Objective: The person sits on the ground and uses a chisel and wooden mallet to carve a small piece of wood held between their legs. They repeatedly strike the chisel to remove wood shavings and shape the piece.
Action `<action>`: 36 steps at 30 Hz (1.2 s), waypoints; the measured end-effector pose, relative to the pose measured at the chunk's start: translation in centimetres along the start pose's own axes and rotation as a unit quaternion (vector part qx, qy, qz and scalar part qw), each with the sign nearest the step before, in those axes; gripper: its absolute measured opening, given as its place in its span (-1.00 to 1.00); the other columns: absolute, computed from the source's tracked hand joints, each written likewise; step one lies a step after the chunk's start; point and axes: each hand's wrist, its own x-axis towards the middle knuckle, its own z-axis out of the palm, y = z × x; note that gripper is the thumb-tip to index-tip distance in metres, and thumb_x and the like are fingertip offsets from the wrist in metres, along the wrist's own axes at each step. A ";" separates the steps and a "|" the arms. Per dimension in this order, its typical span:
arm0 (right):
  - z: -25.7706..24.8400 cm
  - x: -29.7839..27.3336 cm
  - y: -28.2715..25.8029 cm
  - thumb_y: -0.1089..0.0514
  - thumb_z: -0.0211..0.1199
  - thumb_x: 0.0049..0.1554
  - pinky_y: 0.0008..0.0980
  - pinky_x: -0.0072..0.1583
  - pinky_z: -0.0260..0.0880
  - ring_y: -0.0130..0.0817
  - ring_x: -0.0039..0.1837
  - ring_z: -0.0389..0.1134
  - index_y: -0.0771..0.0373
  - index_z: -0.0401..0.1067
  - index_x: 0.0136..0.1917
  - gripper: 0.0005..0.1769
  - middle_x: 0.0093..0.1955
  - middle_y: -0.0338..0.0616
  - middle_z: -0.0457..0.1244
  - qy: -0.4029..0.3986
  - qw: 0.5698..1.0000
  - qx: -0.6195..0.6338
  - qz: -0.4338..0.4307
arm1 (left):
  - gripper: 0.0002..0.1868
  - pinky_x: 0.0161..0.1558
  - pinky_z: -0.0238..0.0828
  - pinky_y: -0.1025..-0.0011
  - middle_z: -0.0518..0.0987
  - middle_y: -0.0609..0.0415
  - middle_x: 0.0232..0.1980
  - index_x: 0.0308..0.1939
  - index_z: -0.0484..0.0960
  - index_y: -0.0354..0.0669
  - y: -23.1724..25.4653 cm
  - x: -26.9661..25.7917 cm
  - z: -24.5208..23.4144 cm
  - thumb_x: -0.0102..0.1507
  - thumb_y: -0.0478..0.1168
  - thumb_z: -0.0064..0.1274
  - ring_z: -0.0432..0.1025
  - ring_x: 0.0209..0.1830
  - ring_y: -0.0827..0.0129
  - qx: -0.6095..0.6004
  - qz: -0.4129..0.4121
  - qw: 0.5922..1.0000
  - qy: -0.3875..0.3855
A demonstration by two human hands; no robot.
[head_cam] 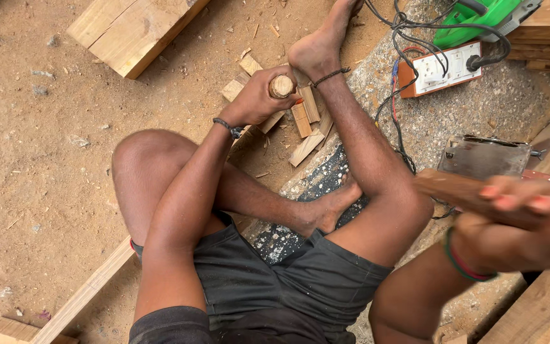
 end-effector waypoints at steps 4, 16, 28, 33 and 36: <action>-4.8 -7.1 -0.2 0.23 0.47 0.01 -0.20 -0.10 0.44 -0.11 -0.19 0.40 0.49 0.37 0.06 -0.56 -0.21 0.11 0.34 -0.006 1.000 -0.022 0.013 | -0.71 0.13 0.47 0.26 0.63 0.13 -0.15 -0.19 0.54 -0.09 0.3 0.1 0.1 0.24 -0.09 0.35 0.52 -0.05 0.38 -0.006 0.018 1.000 0.005; -8.9 -19.6 -3.5 0.16 0.57 -0.11 -0.11 -0.12 0.45 0.02 -0.18 0.45 0.45 0.47 -0.05 -0.54 -0.21 0.20 0.37 -0.013 0.999 -0.037 0.013 | -0.63 0.18 0.42 0.24 0.61 0.11 0.01 0.03 0.53 -0.17 0.5 -1.5 0.2 0.28 -0.08 0.29 0.50 0.07 0.34 -0.011 0.014 1.000 0.015; -11.0 -27.1 -4.9 0.44 0.24 0.29 -0.27 -0.17 0.35 -0.30 -0.27 0.31 0.47 0.32 -0.12 -0.85 -0.33 -0.04 0.28 0.211 0.862 0.384 0.257 | -0.75 -0.20 0.52 0.46 0.56 0.21 -0.29 -0.25 0.53 -0.07 0.3 -1.1 -3.1 0.28 -0.17 0.36 0.49 -0.28 0.52 -0.055 -0.054 0.994 0.081; -8.4 -26.3 -3.2 0.45 0.11 0.22 -0.24 -0.25 0.37 -0.36 -0.33 0.27 0.45 0.20 0.24 -0.68 -0.20 -0.07 0.23 0.313 0.741 0.525 0.278 | -0.77 -0.15 0.44 0.43 0.56 0.20 -0.27 -0.25 0.53 -0.13 1.7 -1.2 -3.5 0.28 -0.25 0.33 0.45 -0.25 0.51 -0.003 0.021 0.995 0.092; -6.4 -25.6 -1.4 0.44 0.11 0.25 -0.23 -0.25 0.35 -0.38 -0.33 0.23 0.45 0.17 0.28 -0.66 -0.20 -0.08 0.21 0.324 0.718 0.550 0.277 | -0.77 -0.13 0.45 0.44 0.57 0.21 -0.27 -0.27 0.51 -0.11 1.7 -0.8 -3.1 0.26 -0.25 0.32 0.46 -0.25 0.52 -0.014 0.009 0.996 0.086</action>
